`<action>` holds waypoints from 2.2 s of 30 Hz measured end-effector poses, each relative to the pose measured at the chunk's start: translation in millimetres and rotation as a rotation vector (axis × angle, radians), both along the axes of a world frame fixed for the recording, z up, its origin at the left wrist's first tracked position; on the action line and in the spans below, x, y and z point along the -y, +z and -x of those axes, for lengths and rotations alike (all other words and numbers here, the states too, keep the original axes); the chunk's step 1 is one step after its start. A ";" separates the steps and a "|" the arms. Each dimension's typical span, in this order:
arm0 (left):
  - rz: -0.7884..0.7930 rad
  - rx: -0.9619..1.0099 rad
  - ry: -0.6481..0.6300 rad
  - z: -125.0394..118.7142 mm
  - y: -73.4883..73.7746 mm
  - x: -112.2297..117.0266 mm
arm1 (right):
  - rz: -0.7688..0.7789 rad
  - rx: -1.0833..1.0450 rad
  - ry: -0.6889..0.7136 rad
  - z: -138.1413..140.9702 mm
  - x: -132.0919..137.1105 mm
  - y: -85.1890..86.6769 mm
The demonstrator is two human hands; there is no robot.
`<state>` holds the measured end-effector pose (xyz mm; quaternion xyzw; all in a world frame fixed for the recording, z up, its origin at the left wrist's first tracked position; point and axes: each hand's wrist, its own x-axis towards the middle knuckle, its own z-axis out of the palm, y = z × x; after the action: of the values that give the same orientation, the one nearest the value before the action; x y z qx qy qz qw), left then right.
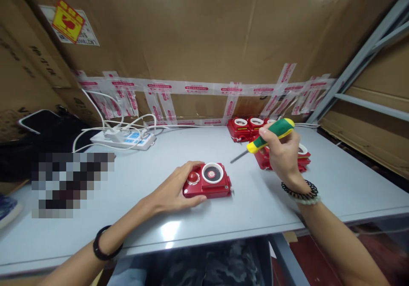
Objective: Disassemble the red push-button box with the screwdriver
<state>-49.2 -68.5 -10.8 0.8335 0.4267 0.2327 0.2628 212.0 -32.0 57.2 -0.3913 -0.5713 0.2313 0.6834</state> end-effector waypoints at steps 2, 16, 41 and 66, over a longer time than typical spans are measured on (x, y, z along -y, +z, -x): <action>-0.031 0.019 0.010 -2.4 -0.7 -2.2 | -0.021 0.075 0.003 6.9 5.8 3.6; -0.182 0.164 -0.046 -14.1 -6.9 -4.4 | -0.176 0.301 0.006 39.4 18.9 -13.1; -0.196 0.168 -0.061 -14.0 -8.8 -4.9 | -0.269 0.463 -0.080 54.7 28.3 -12.0; -0.195 0.174 -0.065 -13.3 -7.8 -4.1 | -0.311 0.697 -0.185 44.2 46.0 -0.3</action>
<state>-35.9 -64.4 -18.6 0.8453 0.3504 0.3357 0.2237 167.8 -78.0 57.0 -0.3880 -0.7597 -0.0677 0.5174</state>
